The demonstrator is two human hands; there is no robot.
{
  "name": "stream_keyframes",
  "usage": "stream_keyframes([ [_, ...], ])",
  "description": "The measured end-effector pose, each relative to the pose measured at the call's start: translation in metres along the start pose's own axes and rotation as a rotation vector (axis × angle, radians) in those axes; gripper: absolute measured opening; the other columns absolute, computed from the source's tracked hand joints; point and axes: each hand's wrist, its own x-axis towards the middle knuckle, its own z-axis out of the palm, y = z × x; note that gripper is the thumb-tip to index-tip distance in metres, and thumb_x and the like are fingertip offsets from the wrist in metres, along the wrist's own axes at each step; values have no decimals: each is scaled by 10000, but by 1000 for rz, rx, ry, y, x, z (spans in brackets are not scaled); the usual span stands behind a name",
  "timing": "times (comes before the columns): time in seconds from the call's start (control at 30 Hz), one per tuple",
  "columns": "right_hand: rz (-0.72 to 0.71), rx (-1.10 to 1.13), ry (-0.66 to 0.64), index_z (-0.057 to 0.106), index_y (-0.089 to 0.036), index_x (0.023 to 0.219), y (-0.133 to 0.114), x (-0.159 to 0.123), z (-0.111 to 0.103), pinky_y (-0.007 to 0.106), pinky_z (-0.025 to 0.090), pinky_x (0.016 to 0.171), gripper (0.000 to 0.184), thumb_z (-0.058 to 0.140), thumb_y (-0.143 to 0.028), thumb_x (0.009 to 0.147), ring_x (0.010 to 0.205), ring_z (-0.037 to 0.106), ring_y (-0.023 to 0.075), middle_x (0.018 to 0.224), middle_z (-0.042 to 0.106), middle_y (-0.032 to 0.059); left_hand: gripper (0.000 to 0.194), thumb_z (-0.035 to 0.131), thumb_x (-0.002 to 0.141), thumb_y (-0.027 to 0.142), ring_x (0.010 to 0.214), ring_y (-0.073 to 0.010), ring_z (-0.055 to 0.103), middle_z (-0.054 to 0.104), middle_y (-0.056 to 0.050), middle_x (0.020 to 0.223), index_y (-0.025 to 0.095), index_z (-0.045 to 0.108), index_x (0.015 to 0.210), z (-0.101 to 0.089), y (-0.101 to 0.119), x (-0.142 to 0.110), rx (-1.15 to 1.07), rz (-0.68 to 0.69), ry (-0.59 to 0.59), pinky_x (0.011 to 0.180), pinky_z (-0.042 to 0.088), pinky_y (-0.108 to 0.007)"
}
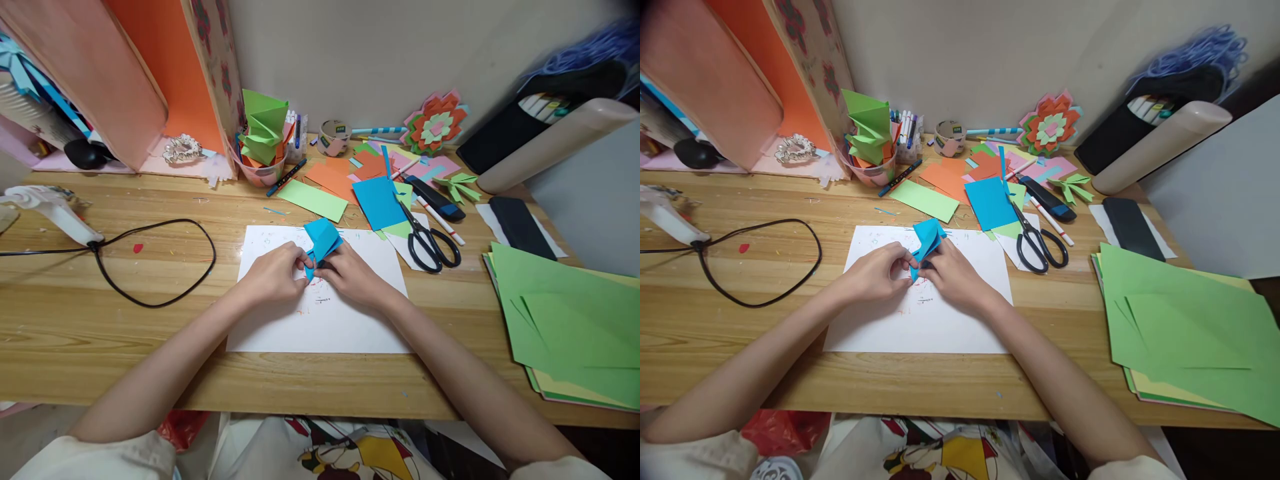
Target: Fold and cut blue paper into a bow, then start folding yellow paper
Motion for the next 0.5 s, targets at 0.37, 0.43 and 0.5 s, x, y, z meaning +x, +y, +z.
stream_keyframes([
  [0.37,23,-214,-224,658,-137,857,-17,22,-20,378,405,791,125,572,-186,781,924,464,266,923,523,115,218,586,682,308,763,-184,544,577,-18,853,206,565,873,-3,-2,3,16,-20,-38,620,374,-279],
  [0.43,33,-218,-232,662,-134,864,-19,23,-21,377,402,800,134,574,-186,778,933,463,266,937,525,119,227,595,692,353,759,-183,546,579,-18,848,204,562,859,-3,-2,3,13,-18,-45,614,373,-277],
  [0.5,38,-223,-234,666,-132,867,-20,23,-21,378,402,803,142,572,-180,773,939,465,268,947,529,123,256,612,686,399,751,-183,549,580,-15,842,204,558,843,-2,-1,4,14,-32,-37,607,372,-276],
])
